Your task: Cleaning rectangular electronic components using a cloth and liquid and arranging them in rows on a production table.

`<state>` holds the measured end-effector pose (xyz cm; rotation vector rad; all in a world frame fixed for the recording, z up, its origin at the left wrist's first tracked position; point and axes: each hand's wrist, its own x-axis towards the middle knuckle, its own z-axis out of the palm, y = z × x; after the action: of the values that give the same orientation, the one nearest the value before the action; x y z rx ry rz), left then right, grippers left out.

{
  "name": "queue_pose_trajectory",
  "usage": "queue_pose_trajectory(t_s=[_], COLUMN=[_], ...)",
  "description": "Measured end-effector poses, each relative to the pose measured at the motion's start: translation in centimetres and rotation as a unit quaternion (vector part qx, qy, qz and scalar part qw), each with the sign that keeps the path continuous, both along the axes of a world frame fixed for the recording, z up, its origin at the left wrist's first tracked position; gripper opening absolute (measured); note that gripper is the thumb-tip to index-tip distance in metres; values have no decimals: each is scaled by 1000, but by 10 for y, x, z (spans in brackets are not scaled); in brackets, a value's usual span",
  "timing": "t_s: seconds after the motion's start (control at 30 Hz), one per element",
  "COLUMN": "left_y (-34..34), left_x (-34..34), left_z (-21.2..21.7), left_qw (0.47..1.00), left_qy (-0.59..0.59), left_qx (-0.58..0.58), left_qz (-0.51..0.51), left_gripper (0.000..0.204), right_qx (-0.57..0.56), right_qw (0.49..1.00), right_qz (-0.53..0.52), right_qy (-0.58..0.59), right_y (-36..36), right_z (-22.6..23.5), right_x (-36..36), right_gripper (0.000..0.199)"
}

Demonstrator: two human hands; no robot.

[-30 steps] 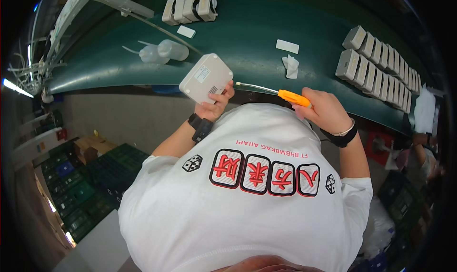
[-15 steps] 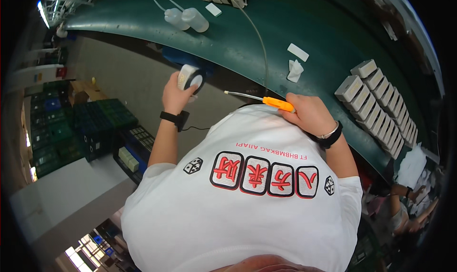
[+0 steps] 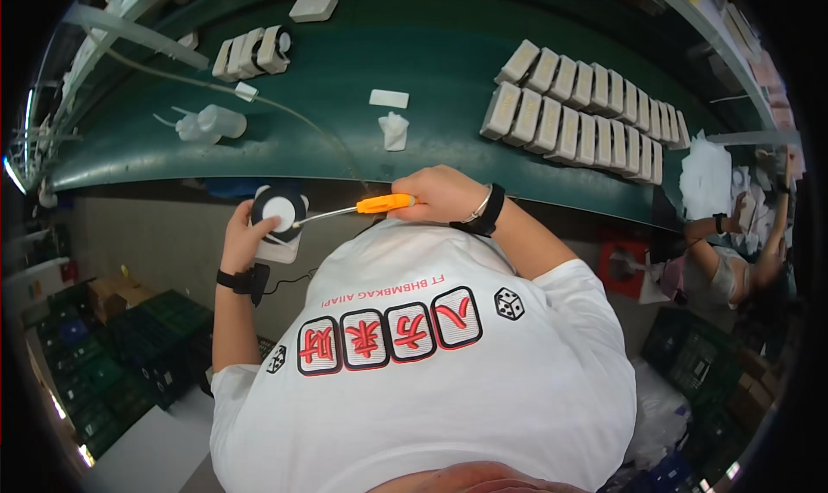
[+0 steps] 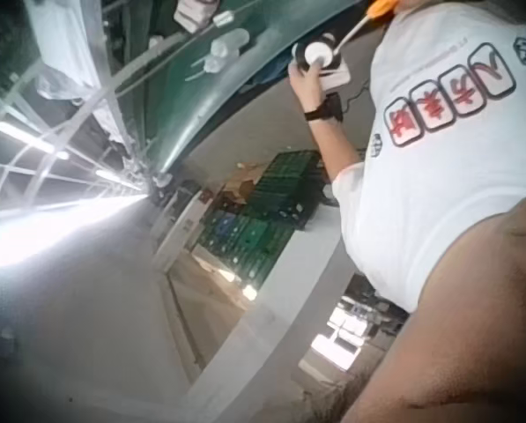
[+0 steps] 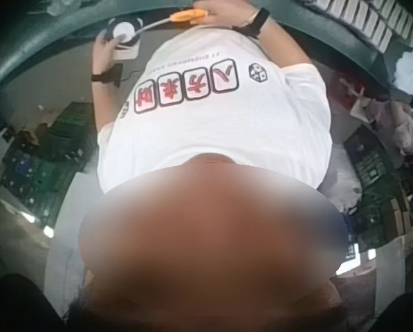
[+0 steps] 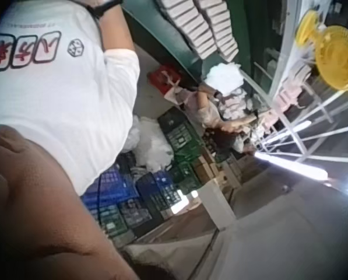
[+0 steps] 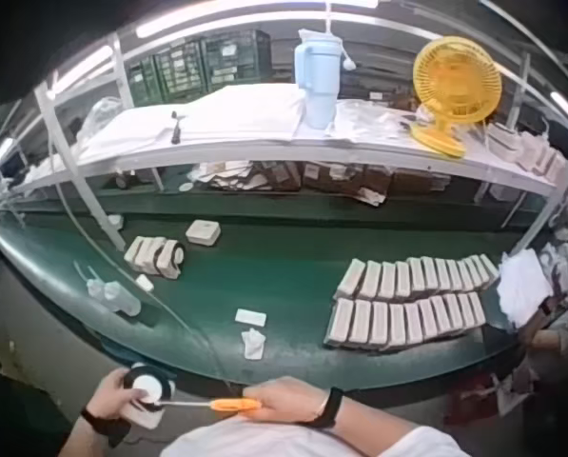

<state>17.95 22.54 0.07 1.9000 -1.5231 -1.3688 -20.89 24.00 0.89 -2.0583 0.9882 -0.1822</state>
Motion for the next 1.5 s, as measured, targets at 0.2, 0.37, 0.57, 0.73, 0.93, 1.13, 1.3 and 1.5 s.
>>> queue_pose_trajectory(t_s=[0.2,0.37,0.57,0.73,0.93,1.13,1.3,1.5], left_y=[-71,-174,-248,-268,-268,-380,-485,-517], left_x=[-123,-268,-416,-482,-495,-395,-308,-309], left_z=[-20,-69,-91,-131,-157,-204,-216,-218], left_qw=[957,985,954,934,951,968,845,800], left_qy=[283,117,-118,-199,-141,226,297,306], left_qx=[-22,-80,-150,-161,-158,-43,18,121], left_qz=[62,-94,-231,-249,-226,100,445,502], left_gripper=[50,59,77,78,77,58,52,53], right_qx=[4,-27,10,0,28,41,72,92], right_qw=[933,896,842,831,796,782,779,785], right_qz=[-206,-342,-461,-509,-559,-585,-591,-592], right_qy=[-294,-280,-280,-225,-232,-209,-195,-157], right_y=[48,93,120,126,113,85,54,31], right_z=[-31,-53,-49,-48,-53,-68,-67,-56], right_x=[-57,-80,-65,-53,-47,-48,-40,-21], right_gripper=[21,26,28,27,23,22,23,28])
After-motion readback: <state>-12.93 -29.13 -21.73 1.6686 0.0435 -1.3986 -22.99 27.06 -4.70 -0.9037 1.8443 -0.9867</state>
